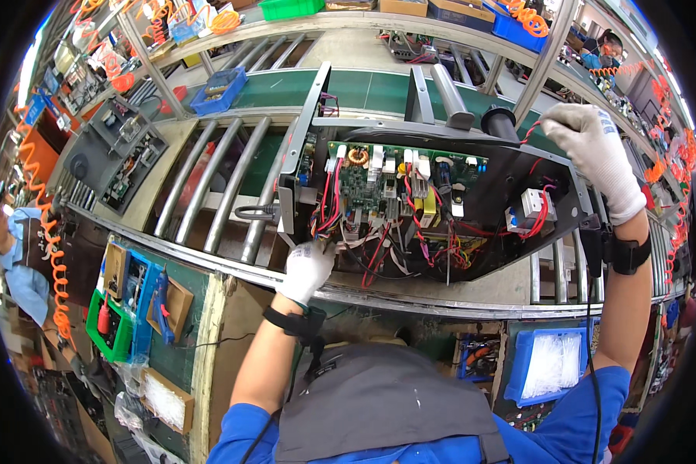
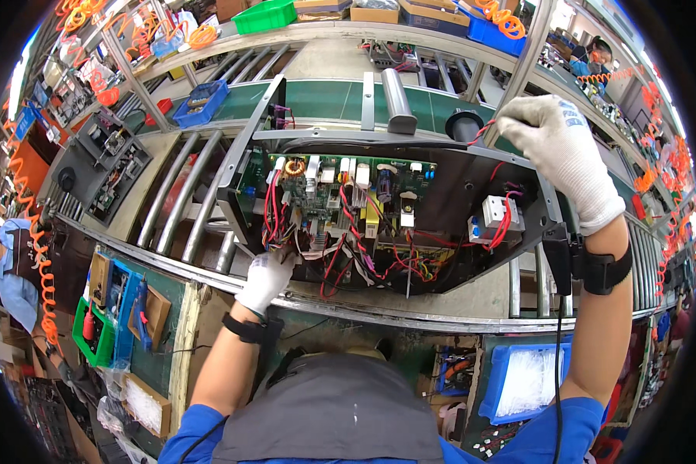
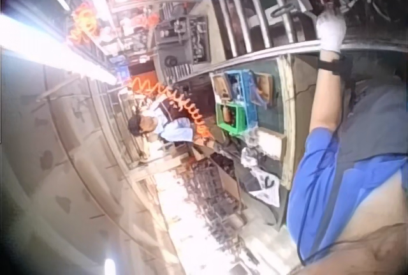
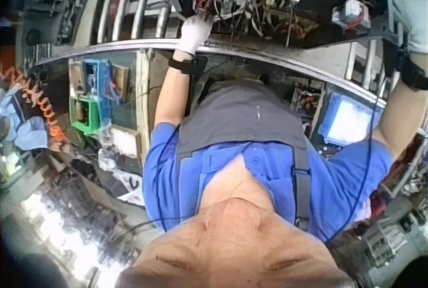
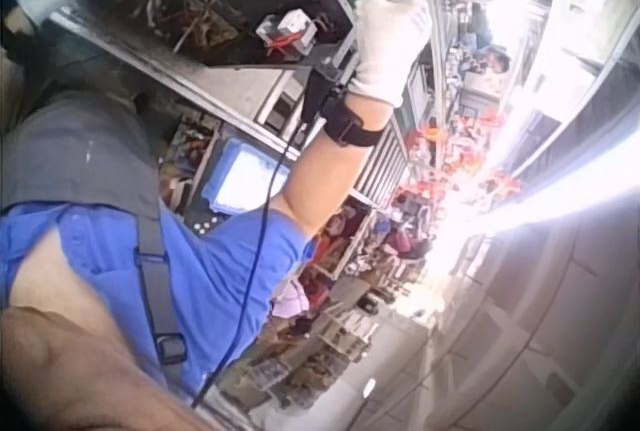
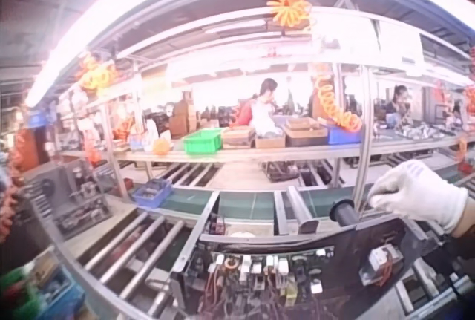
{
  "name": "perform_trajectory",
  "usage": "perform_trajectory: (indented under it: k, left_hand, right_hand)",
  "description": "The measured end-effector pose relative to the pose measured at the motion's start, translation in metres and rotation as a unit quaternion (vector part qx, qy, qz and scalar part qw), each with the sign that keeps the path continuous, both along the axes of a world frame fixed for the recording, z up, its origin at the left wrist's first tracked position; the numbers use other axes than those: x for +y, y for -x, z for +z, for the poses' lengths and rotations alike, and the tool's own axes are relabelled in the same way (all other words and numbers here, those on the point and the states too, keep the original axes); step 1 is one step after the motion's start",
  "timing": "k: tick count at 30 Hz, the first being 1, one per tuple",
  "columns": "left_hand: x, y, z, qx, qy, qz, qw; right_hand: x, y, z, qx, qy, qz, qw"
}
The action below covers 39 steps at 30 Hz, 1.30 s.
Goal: Assembling and wiring an electronic device, possibly a power inverter, on an assembly line.
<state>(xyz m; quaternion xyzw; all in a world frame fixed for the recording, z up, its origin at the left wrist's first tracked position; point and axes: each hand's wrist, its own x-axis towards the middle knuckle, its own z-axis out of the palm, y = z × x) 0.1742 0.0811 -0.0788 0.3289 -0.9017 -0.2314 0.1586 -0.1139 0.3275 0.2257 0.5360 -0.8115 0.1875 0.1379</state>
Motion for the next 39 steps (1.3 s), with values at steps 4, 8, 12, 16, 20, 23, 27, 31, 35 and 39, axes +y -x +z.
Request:
perform_trajectory:
  k: [4, 8, 12, 16, 20, 23, 27, 31, 35, 39]
  left_hand:
    - [0.018, -0.023, 0.024, 0.036, 0.033, -0.011, 0.999]
    - [0.052, -0.035, 0.005, 0.043, -0.076, 0.039, 0.995]
    - [0.054, 0.0, -0.037, 0.092, -0.199, 0.091, 0.971]
    - [0.051, 0.029, -0.06, 0.119, -0.305, 0.071, 0.942]
    - [0.059, 0.016, -0.064, 0.169, -0.315, 0.074, 0.931]
    - [0.056, -0.005, -0.062, 0.16, -0.517, 0.111, 0.833]
    - [0.052, -0.006, -0.063, 0.138, -0.565, 0.04, 0.813]
    - [0.059, 0.017, -0.071, 0.184, -0.464, 0.072, 0.864]
    - [0.077, 0.038, -0.071, 0.093, -0.332, 0.132, 0.929]
    - [0.083, 0.03, -0.07, 0.128, -0.309, 0.109, 0.936]
  right_hand:
    - [-0.003, -0.006, -0.013, -0.104, -0.047, -0.052, 0.992]
    - [-0.004, -0.007, -0.021, -0.037, 0.013, -0.005, 0.999]
    - [-0.006, -0.002, -0.026, -0.077, 0.021, -0.044, 0.996]
    - [-0.01, -0.028, -0.021, 0.062, 0.043, -0.033, 0.997]
    - [0.015, -0.117, -0.036, -0.061, 0.113, -0.066, 0.99]
    - [0.005, -0.158, -0.103, -0.403, -0.166, 0.23, 0.87]
    - [-0.046, -0.19, -0.268, -0.43, -0.295, 0.105, 0.847]
    - [-0.049, -0.177, -0.35, -0.442, -0.322, -0.039, 0.836]
    - [-0.03, -0.171, -0.36, -0.462, -0.317, -0.008, 0.828]
    - [-0.029, -0.172, -0.36, -0.511, -0.267, 0.003, 0.817]
